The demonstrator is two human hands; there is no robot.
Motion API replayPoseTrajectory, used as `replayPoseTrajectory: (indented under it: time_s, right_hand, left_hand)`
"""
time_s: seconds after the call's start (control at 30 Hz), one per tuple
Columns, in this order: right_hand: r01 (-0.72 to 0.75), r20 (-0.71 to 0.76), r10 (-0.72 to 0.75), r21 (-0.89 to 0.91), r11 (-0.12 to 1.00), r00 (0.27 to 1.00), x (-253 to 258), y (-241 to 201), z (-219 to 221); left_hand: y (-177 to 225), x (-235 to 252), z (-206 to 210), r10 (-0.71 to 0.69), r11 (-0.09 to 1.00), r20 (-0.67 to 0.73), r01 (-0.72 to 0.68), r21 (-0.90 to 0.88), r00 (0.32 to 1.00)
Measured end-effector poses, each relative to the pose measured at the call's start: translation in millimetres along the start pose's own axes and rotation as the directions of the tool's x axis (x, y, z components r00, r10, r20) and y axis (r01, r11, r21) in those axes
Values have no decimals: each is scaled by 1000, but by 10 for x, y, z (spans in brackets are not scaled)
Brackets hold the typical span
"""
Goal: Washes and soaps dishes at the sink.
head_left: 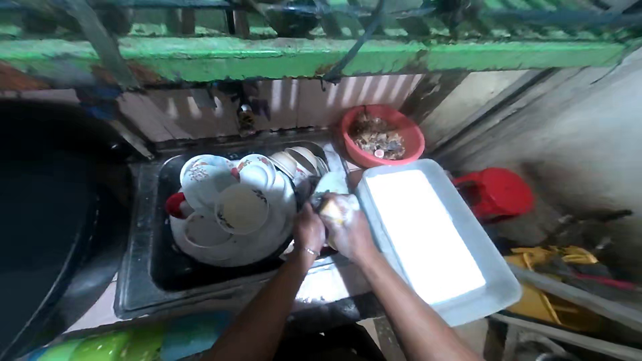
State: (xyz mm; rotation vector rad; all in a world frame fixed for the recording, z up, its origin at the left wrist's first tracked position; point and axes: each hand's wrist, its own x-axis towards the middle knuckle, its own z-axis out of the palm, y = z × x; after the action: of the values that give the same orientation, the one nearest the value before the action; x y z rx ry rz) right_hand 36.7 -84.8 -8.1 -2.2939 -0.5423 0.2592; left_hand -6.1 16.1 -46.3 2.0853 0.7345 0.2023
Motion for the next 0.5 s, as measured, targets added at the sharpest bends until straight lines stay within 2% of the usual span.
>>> replayPoseTrajectory:
  time_s: [0.03,0.1,0.17,0.2,0.27,0.33,0.4,0.5]
  right_hand:
    - [53,-21,-56,-115,992,998,135,-73,60]
    - [0,-24,-6,-240,971,1000,507,-96,0]
    - [-108,-56,98,-209,972,994,803,-24,-65]
    - [-127,-58,117,-203,971,991,787,-93,-35]
    - [-58,26,66,-228,972,997,444,-486,97]
    - [91,2,-94,-269,959,996,280,-600,312]
    - [16,-1,-17,-277,961,1000,512,-491,250]
    - [-130,-108,109,-215,968,988,843,-304,145]
  left_hand:
    - [-18,-83,-46,93,996,-21,-93,1,995]
    - [-115,-207,-170,232,973,-81,-232,2,969]
    - [-147,-260,-338,159,986,-67,-162,-36,985]
    - [-140,-242,-407,113,992,-57,-116,-56,992]
    - [-108,-177,-495,46,994,-41,-50,-102,998]
    - [-193,-154,-523,51,983,-112,-69,-170,992]
    - [-282,-231,-607,52,969,-97,-74,-237,994]
    - [-219,-287,-754,66,981,-87,-81,-178,994]
